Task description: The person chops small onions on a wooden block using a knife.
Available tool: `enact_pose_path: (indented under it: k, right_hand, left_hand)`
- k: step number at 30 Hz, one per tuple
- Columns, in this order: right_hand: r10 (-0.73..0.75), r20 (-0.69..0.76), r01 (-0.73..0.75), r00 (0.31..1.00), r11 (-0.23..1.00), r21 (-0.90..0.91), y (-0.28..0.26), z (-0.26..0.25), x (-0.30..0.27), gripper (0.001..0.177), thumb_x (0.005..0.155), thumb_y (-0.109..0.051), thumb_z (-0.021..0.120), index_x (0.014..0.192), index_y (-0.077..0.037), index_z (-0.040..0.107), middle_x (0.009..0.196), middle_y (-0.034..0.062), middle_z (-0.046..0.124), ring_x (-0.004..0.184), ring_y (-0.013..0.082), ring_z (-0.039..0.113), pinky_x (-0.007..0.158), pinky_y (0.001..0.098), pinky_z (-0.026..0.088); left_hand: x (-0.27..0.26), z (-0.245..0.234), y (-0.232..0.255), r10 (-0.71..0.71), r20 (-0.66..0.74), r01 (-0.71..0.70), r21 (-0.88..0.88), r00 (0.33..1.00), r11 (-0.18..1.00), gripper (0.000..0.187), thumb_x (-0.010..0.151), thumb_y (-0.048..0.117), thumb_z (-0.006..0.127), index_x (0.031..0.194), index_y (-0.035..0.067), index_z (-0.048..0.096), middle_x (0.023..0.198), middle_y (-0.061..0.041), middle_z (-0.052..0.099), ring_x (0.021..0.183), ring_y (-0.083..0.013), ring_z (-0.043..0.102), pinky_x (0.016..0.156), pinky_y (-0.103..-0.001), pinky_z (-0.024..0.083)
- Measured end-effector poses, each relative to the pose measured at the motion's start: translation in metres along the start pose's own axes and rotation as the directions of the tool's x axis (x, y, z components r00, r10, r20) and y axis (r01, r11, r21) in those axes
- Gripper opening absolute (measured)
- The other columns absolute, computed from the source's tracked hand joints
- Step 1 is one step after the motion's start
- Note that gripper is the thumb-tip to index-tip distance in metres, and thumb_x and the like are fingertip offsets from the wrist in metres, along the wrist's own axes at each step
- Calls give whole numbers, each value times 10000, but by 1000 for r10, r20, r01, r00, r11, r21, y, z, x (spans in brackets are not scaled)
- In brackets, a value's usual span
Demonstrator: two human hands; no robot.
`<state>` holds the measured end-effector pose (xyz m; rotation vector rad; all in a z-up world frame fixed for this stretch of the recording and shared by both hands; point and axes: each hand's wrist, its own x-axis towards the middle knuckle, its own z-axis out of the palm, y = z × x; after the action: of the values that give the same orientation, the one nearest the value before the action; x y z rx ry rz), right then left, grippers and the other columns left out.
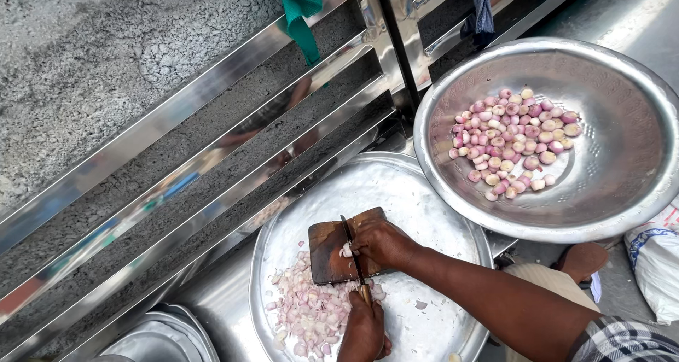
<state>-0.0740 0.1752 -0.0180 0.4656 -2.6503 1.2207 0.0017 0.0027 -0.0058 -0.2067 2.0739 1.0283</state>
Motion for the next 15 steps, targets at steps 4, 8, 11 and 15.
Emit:
enact_pose_path:
  k: [4,8,11,15]
  right_hand:
    - [-60,-20,59,998,998,-24,-2,-2,3,90,793,-73,805,879,-97,823,845,70,747,881,238,709,902,375,568]
    - [-27,3,27,1000,1000,0,0,-2,6,77,837,-71,789,907,-90,816,889,65,759,909,226,718,906,374,568]
    - [-19,0,19,1000,1000,2,0,-4,9,99,821,-64,793,912,-92,821,891,74,758,910,232,711,906,377,567]
    - [-16,-3,16,1000,1000,2,0,-3,6,98,821,-55,795,908,-93,818,894,74,761,903,235,714,893,380,571]
  left_hand:
    - [-1,-9,-1,70,-27,-71,-55,997,996,357,1086,217,441,1329,-15,319,718,-169,631,394,-215,589,338,-369,476]
    - [7,-3,-4,70,9,-69,-105,998,992,349,1083,188,453,1330,21,272,694,-108,585,406,-204,583,350,-373,483]
    - [11,-7,-10,154,-14,-154,-162,988,975,317,1083,177,461,1295,-2,307,631,-120,553,374,-217,569,335,-386,478]
    - [18,-1,-17,142,11,-139,-144,990,980,335,1092,181,464,1310,6,281,655,-118,603,394,-209,599,362,-388,519]
